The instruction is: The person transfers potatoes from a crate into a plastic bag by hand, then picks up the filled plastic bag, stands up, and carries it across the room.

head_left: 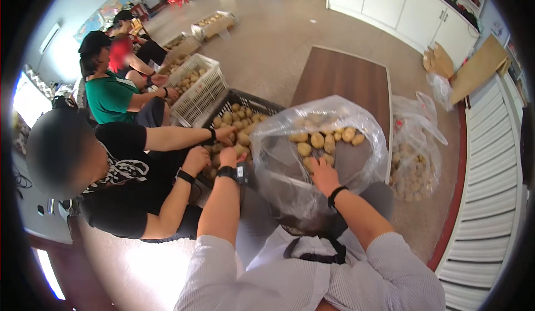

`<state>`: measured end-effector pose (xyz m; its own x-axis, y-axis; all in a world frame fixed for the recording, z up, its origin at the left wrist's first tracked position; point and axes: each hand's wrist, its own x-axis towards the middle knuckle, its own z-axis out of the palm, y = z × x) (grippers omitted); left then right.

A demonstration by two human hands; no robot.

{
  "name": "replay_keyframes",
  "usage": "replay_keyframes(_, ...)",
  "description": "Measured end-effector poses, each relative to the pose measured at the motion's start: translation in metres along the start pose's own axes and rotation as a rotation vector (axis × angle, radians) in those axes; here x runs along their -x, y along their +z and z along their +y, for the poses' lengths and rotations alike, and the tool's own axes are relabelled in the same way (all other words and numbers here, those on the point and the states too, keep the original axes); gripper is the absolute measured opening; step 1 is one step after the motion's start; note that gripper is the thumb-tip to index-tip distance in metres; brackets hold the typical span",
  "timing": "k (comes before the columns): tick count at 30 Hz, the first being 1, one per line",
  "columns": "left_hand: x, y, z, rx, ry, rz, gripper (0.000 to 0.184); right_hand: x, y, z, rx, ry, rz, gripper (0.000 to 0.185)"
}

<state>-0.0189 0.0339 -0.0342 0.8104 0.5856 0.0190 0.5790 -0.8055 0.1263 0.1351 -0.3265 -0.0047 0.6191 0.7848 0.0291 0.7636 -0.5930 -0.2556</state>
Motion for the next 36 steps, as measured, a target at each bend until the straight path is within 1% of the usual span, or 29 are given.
replay_keyframes(1,-0.005,0.013,-0.008,0.003,-0.041,-0.026,0.040,0.002,-0.002,-0.002,-0.012,0.016,-0.018,0.060)
replay_keyframes(2,0.001,-0.005,0.000,0.032,-0.058,-0.074,0.043,0.004,-0.004,-0.004,-0.023,0.034,-0.041,0.060)
replay_keyframes(3,0.003,-0.008,0.003,0.023,-0.076,-0.086,0.044,0.005,-0.008,-0.007,-0.015,0.019,-0.030,0.060)
replay_keyframes(5,0.004,-0.011,0.006,0.027,-0.100,-0.083,0.045,0.007,-0.016,-0.010,-0.134,0.091,-0.118,0.057)
replay_keyframes(6,0.001,-0.010,0.005,0.012,-0.119,-0.134,0.046,0.007,-0.012,-0.006,-0.122,0.078,-0.109,0.057)
replay_keyframes(7,-0.001,-0.010,0.004,-0.004,-0.138,-0.185,0.046,0.006,-0.006,-0.005,-0.176,0.138,-0.132,0.059)
replay_keyframes(8,0.000,-0.013,0.006,0.004,-0.148,-0.172,0.046,0.006,-0.002,-0.003,-0.230,0.196,-0.157,0.061)
replay_keyframes(9,0.002,-0.020,0.012,0.001,-0.174,-0.203,0.044,0.008,0.000,0.001,-0.324,0.219,-0.155,0.061)
replay_keyframes(10,0.004,-0.027,0.018,-0.001,-0.202,-0.233,0.042,0.006,0.001,0.004,-0.316,0.203,-0.150,0.061)
replay_keyframes(12,0.008,-0.022,0.033,-0.128,-0.138,-0.128,0.029,0.003,0.020,0.018,-0.534,0.236,-0.092,0.057)
replay_keyframes(13,0.004,-0.017,0.039,0.001,-0.147,-0.084,0.024,0.003,0.027,0.021,-0.594,0.263,-0.002,0.055)
replay_keyframes(14,-0.001,-0.011,0.045,0.129,-0.153,-0.042,0.019,0.000,0.025,0.020,-0.594,0.256,-0.001,0.055)
replay_keyframes(15,0.004,-0.025,0.062,0.129,-0.156,-0.040,0.019,0.000,0.021,0.019,-0.721,0.383,-0.037,0.053)
replay_keyframes(16,0.014,-0.054,0.087,0.919,-0.452,-0.037,0.020,-0.002,0.016,0.017,-0.846,0.511,-0.074,0.052)
replay_keyframes(17,0.019,-0.070,0.105,1.715,-0.734,-0.029,0.022,-0.004,0.010,0.015,-0.844,0.509,-0.075,0.052)
replay_keyframes(18,0.016,-0.047,0.108,1.717,-0.735,-0.028,0.022,-0.006,0.003,0.011,-1.039,0.559,-0.117,0.047)
replay_keyframes(19,0.008,-0.005,0.107,1.608,-0.462,-0.031,0.022,-0.010,-0.003,0.007,-1.236,0.607,-0.160,0.042)
replay_keyframes(20,0.008,0.001,0.115,1.545,-0.328,-0.038,0.023,-0.014,-0.007,0.001,-1.235,0.606,-0.159,0.042)
replay_keyframes(21,0.012,-0.009,0.127,1.484,-0.196,-0.034,0.023,-0.018,-0.010,-0.007,-1.377,0.615,-0.187,0.041)
replay_keyframes(22,0.019,-0.017,0.142,1.594,-0.323,-0.220,0.020,-0.023,-0.013,-0.015,-1.520,0.622,-0.215,0.039)
replay_keyframes(23,0.030,-0.040,0.157,1.692,-0.452,-0.412,0.019,-0.027,-0.018,-0.024,-1.521,0.622,-0.213,0.039)
replay_keyframes(24,0.038,-0.057,0.165,1.691,-0.448,-0.412,0.019,-0.031,-0.024,-0.035,-1.609,0.619,-0.262,0.041)
replay_keyframes(25,0.044,-0.074,0.172,1.800,-0.451,-0.512,0.025,-0.033,-0.031,-0.047,-1.696,0.613,-0.314,0.044)
replay_keyframes(26,0.048,-0.081,0.175,1.908,-0.456,-0.615,0.033,-0.033,-0.036,-0.060,-1.696,0.612,-0.313,0.044)
replay_keyframes(29,0.041,-0.071,0.165,2.012,-0.406,-0.675,0.032,-0.038,-0.043,-0.079,-1.542,0.513,-0.215,0.050)
replay_keyframes(30,0.040,-0.072,0.163,2.010,-0.403,-0.671,0.032,-0.038,-0.038,-0.078,-1.509,0.452,-0.186,0.052)
replay_keyframes(32,0.040,-0.076,0.159,2.066,-0.523,-0.589,0.031,-0.038,-0.027,-0.074,-1.251,0.177,-0.024,0.048)
replay_keyframes(34,0.037,-0.073,0.152,2.099,-0.565,-0.531,0.031,-0.031,-0.024,-0.067,-1.202,0.185,-0.004,0.046)
replay_keyframes(36,0.032,-0.067,0.140,2.135,-0.611,-0.471,0.030,-0.019,-0.009,-0.046,-0.896,0.187,-0.002,0.045)
